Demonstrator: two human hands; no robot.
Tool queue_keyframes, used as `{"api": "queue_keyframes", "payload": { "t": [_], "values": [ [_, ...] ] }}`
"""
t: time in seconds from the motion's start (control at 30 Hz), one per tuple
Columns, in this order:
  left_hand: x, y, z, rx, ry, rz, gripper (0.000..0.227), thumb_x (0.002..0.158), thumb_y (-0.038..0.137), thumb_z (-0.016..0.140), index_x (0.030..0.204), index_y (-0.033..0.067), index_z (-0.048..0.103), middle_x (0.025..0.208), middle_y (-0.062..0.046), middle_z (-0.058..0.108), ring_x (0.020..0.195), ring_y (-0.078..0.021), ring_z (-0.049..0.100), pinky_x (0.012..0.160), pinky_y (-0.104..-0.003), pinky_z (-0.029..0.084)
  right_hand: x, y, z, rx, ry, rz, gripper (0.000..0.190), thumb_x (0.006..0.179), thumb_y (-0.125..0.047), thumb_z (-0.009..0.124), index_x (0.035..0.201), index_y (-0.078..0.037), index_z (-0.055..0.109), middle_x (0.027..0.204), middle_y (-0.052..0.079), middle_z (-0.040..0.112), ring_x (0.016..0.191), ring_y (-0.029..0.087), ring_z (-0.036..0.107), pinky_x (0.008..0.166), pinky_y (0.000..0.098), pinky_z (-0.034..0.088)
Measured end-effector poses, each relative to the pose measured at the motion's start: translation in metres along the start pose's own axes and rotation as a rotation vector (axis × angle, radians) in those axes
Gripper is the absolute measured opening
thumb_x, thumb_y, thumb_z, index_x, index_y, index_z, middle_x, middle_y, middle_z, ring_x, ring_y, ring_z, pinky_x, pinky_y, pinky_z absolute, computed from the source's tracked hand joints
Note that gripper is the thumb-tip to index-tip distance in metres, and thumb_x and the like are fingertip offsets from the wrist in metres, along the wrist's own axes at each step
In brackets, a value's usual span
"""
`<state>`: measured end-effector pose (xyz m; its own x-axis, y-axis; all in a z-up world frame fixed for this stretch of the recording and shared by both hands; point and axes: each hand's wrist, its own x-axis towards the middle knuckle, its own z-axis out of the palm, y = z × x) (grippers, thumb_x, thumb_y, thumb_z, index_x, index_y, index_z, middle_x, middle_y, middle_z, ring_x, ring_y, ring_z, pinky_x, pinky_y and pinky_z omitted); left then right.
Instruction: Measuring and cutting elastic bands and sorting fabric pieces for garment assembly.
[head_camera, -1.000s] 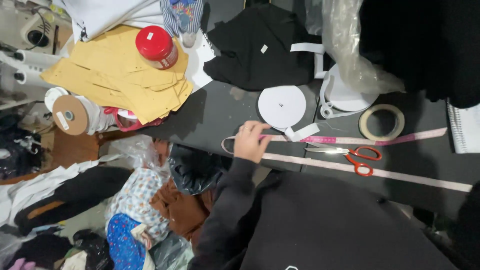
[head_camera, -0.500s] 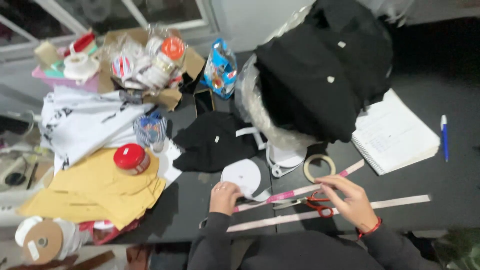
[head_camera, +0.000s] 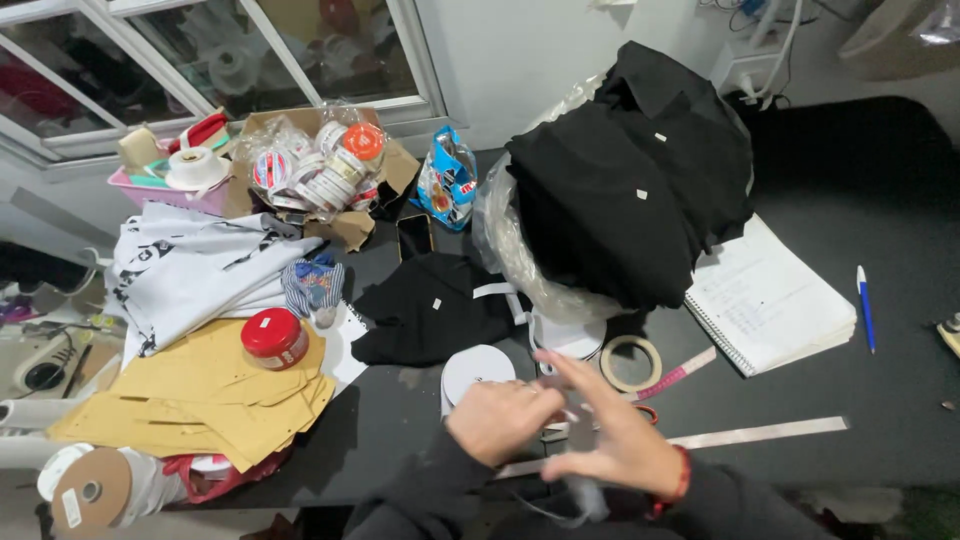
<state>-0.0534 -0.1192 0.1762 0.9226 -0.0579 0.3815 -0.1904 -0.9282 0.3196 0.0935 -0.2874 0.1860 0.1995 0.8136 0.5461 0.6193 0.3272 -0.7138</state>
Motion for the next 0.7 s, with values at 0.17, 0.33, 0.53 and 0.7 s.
{"api": "queue_keyframes", "payload": {
  "t": [0.17, 0.33, 0.53, 0.7],
  "values": [
    [-0.004, 0.004, -0.005, -0.179, -0.104, -0.188, 0.028, 0.094, 0.036, 0.072, 0.107, 0.0125, 0.063, 0.084, -0.005, 0.070, 0.074, -0.0272, 0.071, 0.059, -0.040, 0.052, -0.064, 0.080, 0.006, 0.250, -0.390, 0.857, 0.086, 0.091, -0.022, 0.075, 0.166, -0.024, 0.033, 0.125, 0.013, 0.071, 0.114, 0.022, 0.072, 0.099, 0.0285, 0.063],
    [-0.029, 0.010, 0.029, -0.341, -0.172, -0.301, 0.023, 0.093, 0.036, 0.072, 0.098, 0.0142, 0.068, 0.083, -0.004, 0.071, 0.072, -0.0273, 0.071, 0.059, -0.040, 0.053, -0.094, 0.078, -0.025, -0.067, -0.377, 0.272, 0.061, 0.089, -0.012, 0.077, 0.145, -0.022, 0.055, 0.135, 0.013, 0.066, 0.121, 0.025, 0.065, 0.099, 0.0376, 0.054],
    [-0.013, 0.035, 0.055, -0.293, -0.151, -0.321, 0.023, 0.090, 0.037, 0.076, 0.089, 0.0155, 0.069, 0.076, -0.004, 0.070, 0.067, -0.0271, 0.070, 0.056, -0.040, 0.050, -0.078, 0.046, -0.012, 0.165, -0.468, 0.714, 0.111, 0.076, -0.031, 0.092, 0.165, -0.012, 0.029, 0.133, 0.019, 0.059, 0.118, 0.026, 0.061, 0.107, 0.0428, 0.047],
    [-0.027, 0.033, 0.076, -0.381, -0.234, -0.462, 0.029, 0.085, 0.042, 0.080, 0.084, 0.0154, 0.068, 0.066, -0.004, 0.068, 0.060, -0.0270, 0.069, 0.052, -0.039, 0.050, -0.159, 0.082, -0.061, 0.311, -0.641, 0.945, 0.029, 0.093, -0.027, 0.081, 0.117, -0.011, 0.080, 0.089, 0.010, 0.083, 0.085, 0.020, 0.076, 0.139, 0.0448, 0.011]
  ]
}}
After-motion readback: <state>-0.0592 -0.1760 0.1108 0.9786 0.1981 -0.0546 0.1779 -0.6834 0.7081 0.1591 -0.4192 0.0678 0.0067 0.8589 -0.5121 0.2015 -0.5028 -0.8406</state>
